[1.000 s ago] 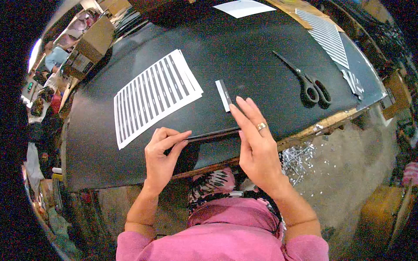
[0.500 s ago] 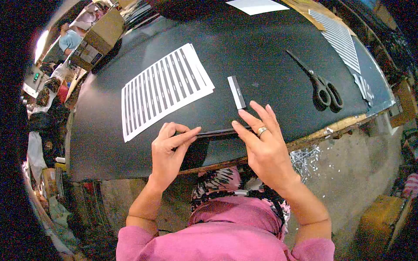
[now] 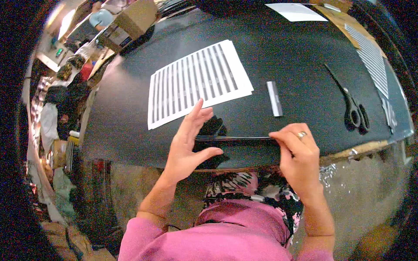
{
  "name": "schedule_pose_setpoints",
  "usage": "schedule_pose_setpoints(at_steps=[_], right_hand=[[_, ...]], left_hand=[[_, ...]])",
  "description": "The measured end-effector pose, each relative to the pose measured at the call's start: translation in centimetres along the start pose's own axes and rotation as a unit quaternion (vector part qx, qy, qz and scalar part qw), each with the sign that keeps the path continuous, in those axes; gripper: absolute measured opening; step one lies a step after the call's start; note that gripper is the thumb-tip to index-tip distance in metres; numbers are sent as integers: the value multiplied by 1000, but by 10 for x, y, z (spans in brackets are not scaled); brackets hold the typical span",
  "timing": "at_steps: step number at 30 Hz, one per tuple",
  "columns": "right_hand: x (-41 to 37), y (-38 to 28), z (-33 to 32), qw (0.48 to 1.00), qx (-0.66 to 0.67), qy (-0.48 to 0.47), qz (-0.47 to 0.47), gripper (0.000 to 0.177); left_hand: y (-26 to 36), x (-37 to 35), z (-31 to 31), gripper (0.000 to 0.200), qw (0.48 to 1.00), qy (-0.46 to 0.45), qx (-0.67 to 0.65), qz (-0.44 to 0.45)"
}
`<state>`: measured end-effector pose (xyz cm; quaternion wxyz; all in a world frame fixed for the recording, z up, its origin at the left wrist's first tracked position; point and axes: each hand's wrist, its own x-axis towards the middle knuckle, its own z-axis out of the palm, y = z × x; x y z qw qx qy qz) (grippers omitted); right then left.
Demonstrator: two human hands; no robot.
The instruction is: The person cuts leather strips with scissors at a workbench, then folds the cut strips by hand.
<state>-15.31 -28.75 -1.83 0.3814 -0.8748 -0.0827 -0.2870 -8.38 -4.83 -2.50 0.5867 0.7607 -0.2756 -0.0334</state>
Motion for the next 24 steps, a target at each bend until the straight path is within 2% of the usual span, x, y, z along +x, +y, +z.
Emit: schedule_pose_setpoints(at_steps=[1,3,8,10,11,13,14,16,17,21,24], right_hand=[[0,0,0,1000,-6,-2,7,17],[1,-2,0,1000,-13,-5,23,16],[1,-1,0,1000,-12,-7,17,16],[0,0,0,1000,-11,-2,28,16],[0,0,0,1000,-8,-4,21,16],[0,1,-1,1000,-5,-8,2,18],[0,1,0,1000,-13,-6,7,18],[0,0,0,1000,-9,-16,-11,20],[-1,1,1,1000,-5,-16,-8,22],[-4,4,2,1000,4,3,-3,20],[-4,5,2,1000,9,7,-9,18]], left_hand=[[1,-1,-1,100,1000,7,7,-3],[2,-4,-1,107,997,-8,-71,-28],[1,-3,-2,103,998,-23,-49,-11],[4,0,-5,90,999,-22,43,10],[9,2,-6,90,999,-29,38,12],[23,7,-5,68,958,-43,267,98],[28,11,0,68,959,-49,260,102],[34,18,14,51,955,-105,231,155],[33,21,21,44,947,-100,237,193],[16,33,32,33,939,-114,226,233],[10,38,31,32,932,-127,242,239]])
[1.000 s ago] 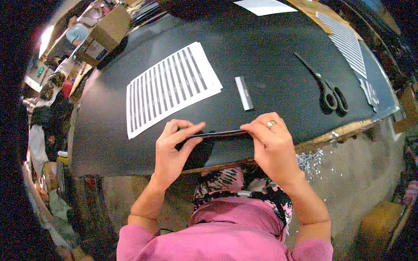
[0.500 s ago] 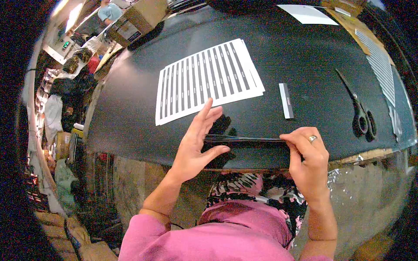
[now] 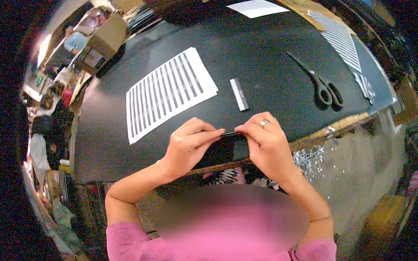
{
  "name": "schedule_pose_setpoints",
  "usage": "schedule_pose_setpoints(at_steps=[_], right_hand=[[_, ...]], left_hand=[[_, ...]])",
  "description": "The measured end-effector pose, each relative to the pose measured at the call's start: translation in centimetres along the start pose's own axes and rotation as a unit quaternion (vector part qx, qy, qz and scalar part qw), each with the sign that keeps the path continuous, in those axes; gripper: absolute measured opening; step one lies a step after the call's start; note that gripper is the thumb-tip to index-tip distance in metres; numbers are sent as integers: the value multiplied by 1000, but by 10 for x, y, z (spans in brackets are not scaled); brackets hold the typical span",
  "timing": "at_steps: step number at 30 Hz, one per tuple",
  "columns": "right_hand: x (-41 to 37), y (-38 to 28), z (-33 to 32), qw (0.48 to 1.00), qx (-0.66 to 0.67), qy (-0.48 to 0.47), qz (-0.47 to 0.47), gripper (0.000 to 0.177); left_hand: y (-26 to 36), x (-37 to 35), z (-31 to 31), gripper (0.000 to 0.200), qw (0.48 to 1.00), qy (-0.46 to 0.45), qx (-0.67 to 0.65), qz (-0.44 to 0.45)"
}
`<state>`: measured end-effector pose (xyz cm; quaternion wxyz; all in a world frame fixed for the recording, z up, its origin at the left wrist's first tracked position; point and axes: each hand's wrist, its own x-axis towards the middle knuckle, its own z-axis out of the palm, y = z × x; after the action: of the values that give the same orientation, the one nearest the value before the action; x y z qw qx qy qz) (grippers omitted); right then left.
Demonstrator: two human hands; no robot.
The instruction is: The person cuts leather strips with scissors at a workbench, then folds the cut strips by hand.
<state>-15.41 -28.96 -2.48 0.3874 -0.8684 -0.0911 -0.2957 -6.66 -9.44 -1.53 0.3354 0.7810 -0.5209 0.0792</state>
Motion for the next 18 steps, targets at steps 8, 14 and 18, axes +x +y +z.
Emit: schedule_pose_setpoints(at_steps=[8,14,18], right_hand=[[-14,-7,-10,942,273,66,184,74],[-22,-19,-2,922,335,22,192,81],[-18,-18,-1,924,327,57,190,75]], left_hand=[[4,2,3,23,999,29,-16,-24],[4,2,5,24,999,40,-9,-18],[4,0,6,25,999,48,-1,-18]])
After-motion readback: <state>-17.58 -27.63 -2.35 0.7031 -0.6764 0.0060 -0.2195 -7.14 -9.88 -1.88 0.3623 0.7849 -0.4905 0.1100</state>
